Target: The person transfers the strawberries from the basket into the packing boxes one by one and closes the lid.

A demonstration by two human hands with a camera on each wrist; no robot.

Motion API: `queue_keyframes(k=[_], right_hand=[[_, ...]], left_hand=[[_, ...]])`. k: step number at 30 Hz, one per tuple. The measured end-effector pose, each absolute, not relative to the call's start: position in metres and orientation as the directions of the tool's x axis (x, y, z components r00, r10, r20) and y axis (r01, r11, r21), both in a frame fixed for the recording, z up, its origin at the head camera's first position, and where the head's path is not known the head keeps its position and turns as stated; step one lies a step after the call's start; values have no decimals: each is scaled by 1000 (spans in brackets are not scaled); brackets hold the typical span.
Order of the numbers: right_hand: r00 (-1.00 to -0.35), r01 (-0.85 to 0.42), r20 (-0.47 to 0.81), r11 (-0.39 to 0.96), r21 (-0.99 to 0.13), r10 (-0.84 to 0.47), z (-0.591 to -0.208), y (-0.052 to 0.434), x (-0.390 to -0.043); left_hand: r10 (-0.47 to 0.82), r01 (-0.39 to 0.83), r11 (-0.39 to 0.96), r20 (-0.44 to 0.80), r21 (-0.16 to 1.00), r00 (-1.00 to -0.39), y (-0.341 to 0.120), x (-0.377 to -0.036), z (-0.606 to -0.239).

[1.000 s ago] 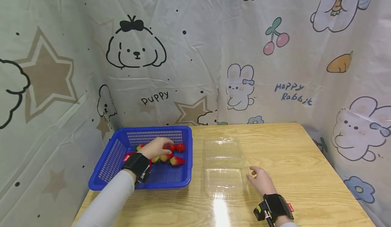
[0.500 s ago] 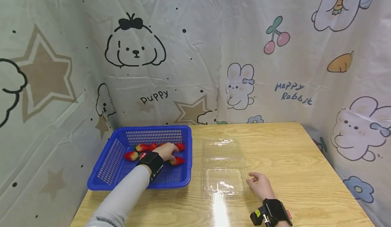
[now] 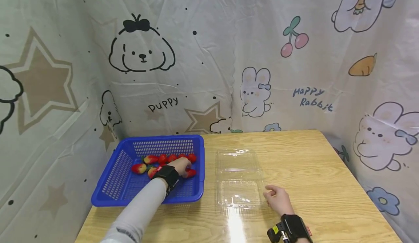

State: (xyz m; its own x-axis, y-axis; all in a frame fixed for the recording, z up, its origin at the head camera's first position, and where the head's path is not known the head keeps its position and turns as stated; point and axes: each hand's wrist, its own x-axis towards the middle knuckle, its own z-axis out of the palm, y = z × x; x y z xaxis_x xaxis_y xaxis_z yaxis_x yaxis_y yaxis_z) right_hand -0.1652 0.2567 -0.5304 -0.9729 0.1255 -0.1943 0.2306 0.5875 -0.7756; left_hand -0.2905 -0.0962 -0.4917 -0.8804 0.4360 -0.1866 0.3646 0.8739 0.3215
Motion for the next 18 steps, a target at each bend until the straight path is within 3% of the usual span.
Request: queue_keyframes(k=[18], right_hand=[[-975, 220, -182, 583, -782, 124, -530, 255, -165]], left_hand=[[439, 376, 868, -146, 324, -887, -95, -293, -504]])
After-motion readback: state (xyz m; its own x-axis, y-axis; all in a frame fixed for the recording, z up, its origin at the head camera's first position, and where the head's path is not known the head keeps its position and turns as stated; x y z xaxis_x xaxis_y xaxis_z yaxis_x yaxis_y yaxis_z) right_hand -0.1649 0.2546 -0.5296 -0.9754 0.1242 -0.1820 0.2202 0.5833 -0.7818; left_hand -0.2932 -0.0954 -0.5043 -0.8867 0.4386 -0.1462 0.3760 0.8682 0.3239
